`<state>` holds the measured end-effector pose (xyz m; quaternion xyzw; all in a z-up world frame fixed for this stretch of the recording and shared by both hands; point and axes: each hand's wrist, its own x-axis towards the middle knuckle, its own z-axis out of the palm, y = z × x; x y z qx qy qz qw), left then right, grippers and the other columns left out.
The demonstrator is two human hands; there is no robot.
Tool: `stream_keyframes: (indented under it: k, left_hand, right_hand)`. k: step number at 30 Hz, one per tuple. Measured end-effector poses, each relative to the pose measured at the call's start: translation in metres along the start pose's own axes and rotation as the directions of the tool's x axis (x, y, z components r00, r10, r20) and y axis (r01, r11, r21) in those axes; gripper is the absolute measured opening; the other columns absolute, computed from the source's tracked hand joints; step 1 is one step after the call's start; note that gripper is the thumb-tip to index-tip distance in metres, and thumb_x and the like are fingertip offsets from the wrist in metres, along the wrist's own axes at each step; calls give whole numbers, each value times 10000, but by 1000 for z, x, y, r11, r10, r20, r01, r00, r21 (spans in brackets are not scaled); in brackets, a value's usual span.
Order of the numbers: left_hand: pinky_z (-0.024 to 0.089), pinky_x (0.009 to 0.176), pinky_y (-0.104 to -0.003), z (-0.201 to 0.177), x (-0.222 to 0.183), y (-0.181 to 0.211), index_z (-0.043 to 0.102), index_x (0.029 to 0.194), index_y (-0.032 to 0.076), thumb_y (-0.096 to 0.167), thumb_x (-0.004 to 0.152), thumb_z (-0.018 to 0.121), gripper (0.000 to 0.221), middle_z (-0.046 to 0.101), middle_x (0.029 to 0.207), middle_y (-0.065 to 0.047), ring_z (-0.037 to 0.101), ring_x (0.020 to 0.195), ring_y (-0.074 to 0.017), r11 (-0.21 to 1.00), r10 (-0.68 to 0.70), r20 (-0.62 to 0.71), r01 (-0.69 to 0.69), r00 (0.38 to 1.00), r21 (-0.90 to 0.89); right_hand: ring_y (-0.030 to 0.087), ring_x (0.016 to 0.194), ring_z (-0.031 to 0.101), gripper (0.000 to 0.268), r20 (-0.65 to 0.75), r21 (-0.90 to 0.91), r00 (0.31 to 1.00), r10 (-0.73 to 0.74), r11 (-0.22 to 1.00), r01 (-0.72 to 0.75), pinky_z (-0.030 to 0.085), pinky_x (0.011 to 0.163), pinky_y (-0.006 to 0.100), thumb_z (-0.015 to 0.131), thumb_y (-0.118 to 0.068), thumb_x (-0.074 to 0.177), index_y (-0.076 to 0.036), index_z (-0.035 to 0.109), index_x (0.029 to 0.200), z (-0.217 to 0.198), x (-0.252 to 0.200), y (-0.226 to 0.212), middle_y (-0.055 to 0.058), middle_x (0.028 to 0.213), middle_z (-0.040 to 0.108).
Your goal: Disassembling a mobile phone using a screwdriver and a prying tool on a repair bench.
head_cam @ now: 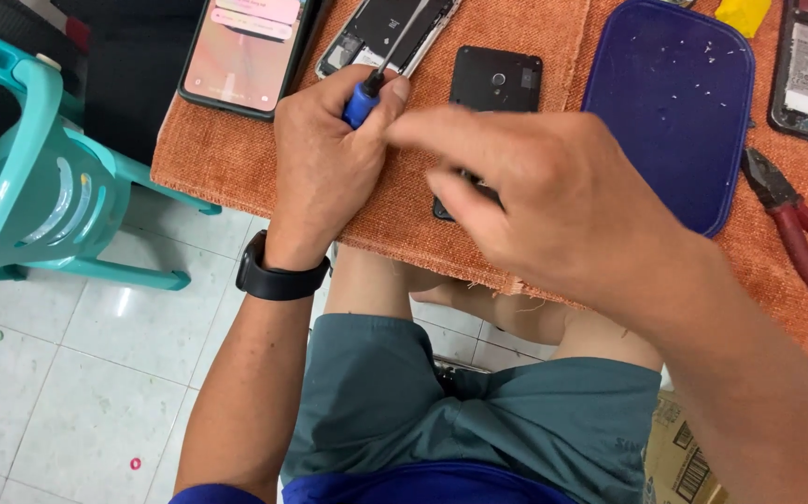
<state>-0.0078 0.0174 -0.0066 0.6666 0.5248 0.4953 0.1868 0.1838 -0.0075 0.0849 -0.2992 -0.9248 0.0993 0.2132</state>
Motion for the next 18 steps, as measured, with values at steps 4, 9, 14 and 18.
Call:
stream_keyframes:
  k: [4,9,14,18]
  left_hand:
    - [418,623,-291,1,1,0,730,914,101,174,1012,615,168,521,663,24,466,652,-101,999,22,-15,-22,1000,-40]
    - [516,582,-206,3,5,7,802,1006,76,190,987,649,191,647,719,63,539,650,-15,963,-164,-41,152,986,-221]
    - [535,697,-202,4,7,10,805,1065,58,271,976,645,281,776,823,23,606,770,0,963,-202,-65,186,977,-197]
    - [471,597,-211,0,4,16,764,948,109,214,1027,608,204,581,622,34,546,621,-28,970,-155,-8,151,988,-191]
  right_hand:
    - [228,595,538,462,-13,-133,999,46,990,-48,353,474,383,663,23,975,-102,583,1412,-5,0,4,11,741,566]
    - [210,713,657,262,-105,-158,993,44,986,-61,419,525,400,752,-79,994,-132,650,1230,10,-8,5,-3,801,667]
    - [258,881,705,472,4,117,1000,-16,993,16,526,670,395,568,113,915,-63,613,1351,-1,-2,-3,104,1062,738]
    - [215,623,590,260,-129,-160,990,62,984,-83,359,429,386,671,-46,995,-100,640,1248,11,-6,5,-5,747,635]
